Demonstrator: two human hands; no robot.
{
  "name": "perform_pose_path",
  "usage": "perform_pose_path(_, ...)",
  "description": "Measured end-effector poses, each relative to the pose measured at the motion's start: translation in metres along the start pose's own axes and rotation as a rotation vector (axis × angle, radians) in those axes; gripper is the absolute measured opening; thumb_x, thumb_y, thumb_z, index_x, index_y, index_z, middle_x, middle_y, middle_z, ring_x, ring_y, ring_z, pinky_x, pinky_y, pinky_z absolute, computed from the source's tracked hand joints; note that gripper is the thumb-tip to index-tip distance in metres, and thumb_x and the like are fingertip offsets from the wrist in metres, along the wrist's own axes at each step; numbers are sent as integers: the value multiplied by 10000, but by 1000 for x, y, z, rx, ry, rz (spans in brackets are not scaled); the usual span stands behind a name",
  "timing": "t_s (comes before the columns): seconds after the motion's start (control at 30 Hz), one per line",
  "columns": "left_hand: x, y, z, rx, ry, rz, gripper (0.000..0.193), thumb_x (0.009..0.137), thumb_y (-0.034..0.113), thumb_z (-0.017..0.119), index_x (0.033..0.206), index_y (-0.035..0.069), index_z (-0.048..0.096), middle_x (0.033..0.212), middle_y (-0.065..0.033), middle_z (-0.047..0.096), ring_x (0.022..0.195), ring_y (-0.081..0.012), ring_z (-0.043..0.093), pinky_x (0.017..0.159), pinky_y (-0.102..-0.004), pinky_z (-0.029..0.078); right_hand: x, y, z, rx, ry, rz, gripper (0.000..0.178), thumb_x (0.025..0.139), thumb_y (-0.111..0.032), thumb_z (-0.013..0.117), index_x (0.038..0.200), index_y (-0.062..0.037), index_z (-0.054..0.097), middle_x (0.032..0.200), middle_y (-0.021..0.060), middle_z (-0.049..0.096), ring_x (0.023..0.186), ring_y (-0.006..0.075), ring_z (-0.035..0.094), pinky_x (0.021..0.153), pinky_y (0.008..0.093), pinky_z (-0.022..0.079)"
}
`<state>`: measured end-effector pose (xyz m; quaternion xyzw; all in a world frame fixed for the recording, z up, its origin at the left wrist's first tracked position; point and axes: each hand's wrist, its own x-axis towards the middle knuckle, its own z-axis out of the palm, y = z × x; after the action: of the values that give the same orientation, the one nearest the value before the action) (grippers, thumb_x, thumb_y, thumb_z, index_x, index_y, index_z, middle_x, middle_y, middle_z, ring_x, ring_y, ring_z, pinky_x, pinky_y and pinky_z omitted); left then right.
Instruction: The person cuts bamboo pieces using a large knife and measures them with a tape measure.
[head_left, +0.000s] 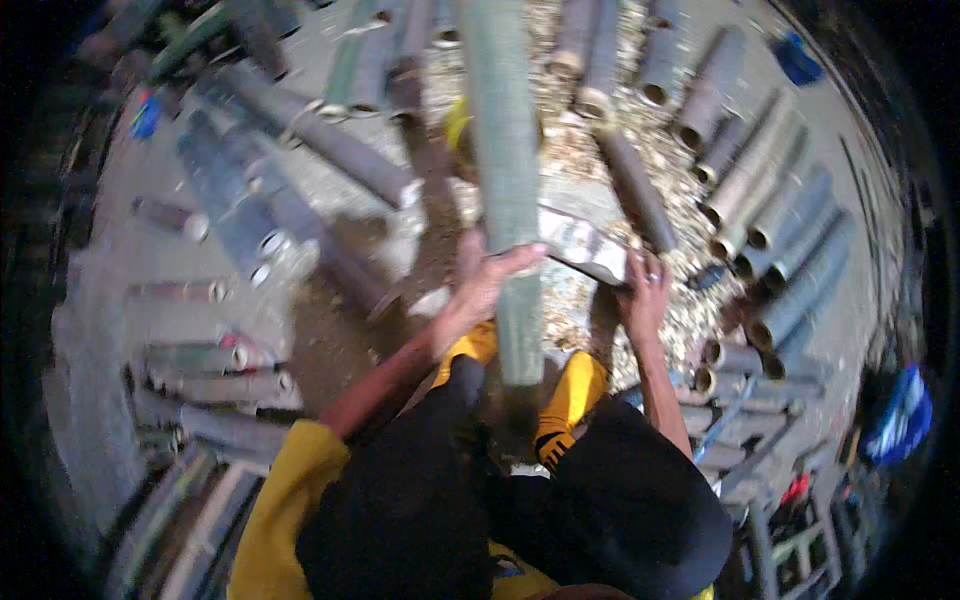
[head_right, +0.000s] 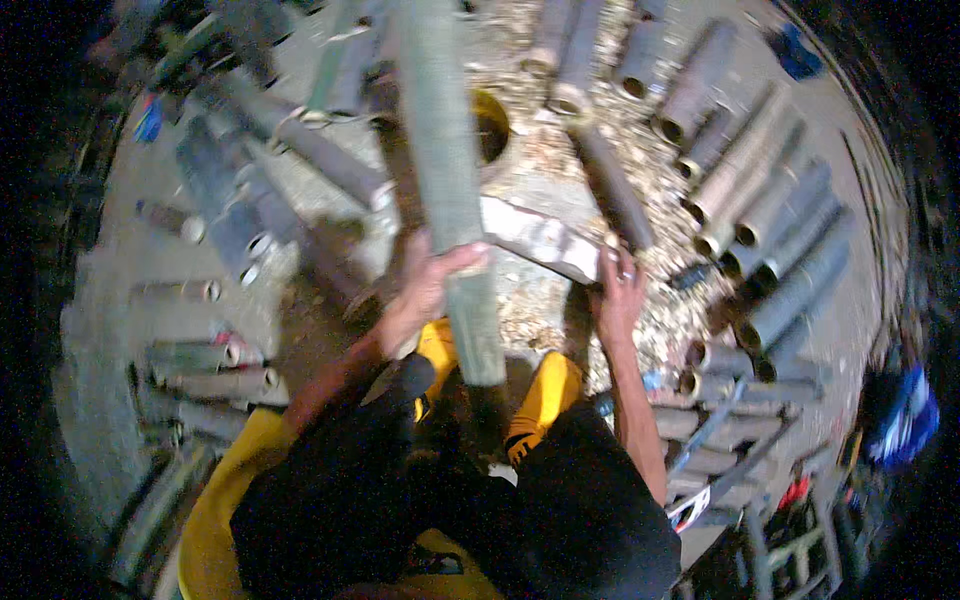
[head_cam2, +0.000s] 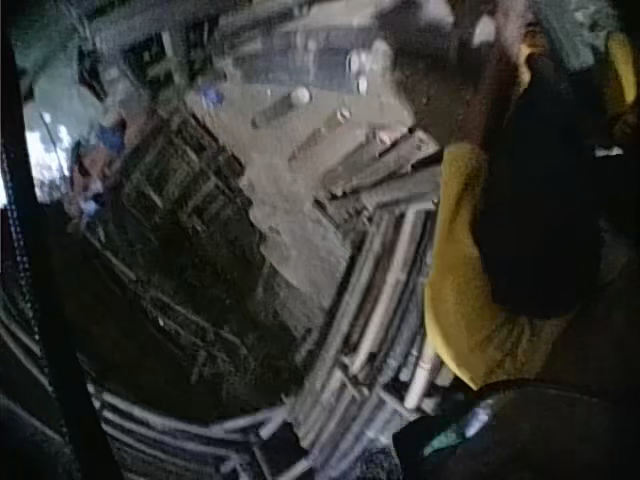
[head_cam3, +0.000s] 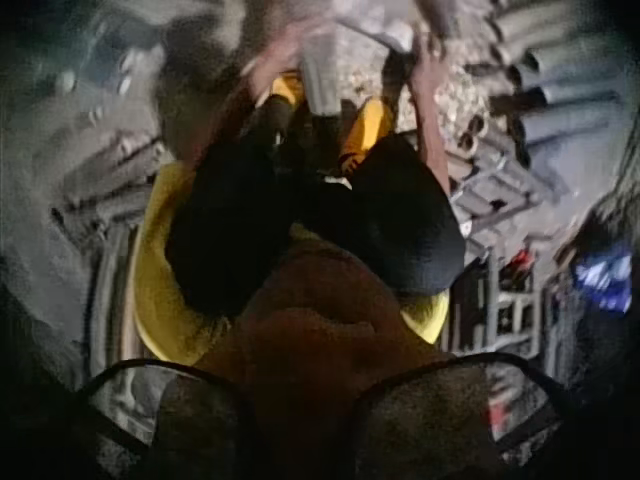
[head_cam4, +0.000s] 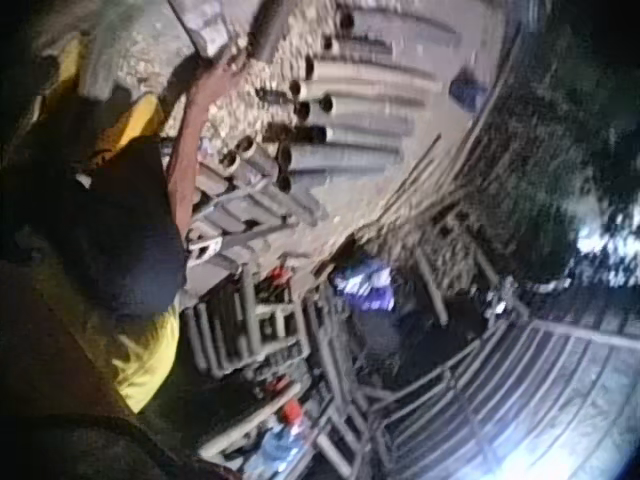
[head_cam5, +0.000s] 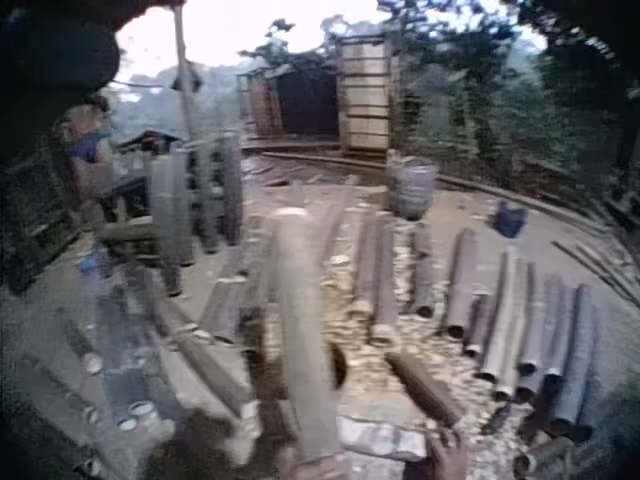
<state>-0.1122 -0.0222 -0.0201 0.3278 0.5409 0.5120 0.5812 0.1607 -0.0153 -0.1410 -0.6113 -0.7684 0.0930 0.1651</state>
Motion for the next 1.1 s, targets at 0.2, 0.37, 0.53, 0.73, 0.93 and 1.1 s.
perform_pose_path(0.2,7,-9,5,50,85,76,361,679,165,742,955,24,556,822,-31,552,744,-136,530,689,-288,442,4,-2,-5,33,21,-78,782,592,-12,708,1310,-185,450,1263,129,455,1162,367,370,1018,463,295)
perform_pose_path(0.37,1,-15,-26,-105,208,4,349,681,179,736,945,3,591,828,-69,607,748,-167,585,695,-308,472,2,-3,-5,115,10,-84,809,575,25,714,1307,-203,454,1265,112,456,1155,353,373,1003,457,298)
perform_pose_path(0.53,24,-31,-113,21,433,85,480,685,258,741,1022,-43,579,907,-115,622,806,-211,597,736,-350,486,2,-7,-6,138,39,-56,860,546,88,703,1309,-216,448,1266,97,454,1160,345,368,1014,448,297)
perform_pose_path(0.73,67,-29,-219,-153,626,-216,466,714,337,698,1025,8,586,840,-82,619,737,-219,597,668,-362,492,4,-10,-5,105,9,-5,871,527,114,674,1304,-214,459,1257,92,456,1162,341,361,1019,449,294)
perform_pose_path(0.93,121,-30,-326,-41,781,-192,667,635,275,772,1132,-70,493,1037,-173,583,899,-297,588,775,-417,485,2,-9,-5,103,-2,-3,858,529,91,682,1305,-203,463,1260,86,448,1175,325,353,1020,446,286)
perform_pose_path(1.1,155,-22,-374,138,912,-141,536,639,192,749,1079,-37,546,1051,-168,598,920,-315,589,808,-394,478,2,-5,-1,115,14,-39,837,528,50,699,1299,-184,472,1265,93,445,1183,318,347,1021,445,276)
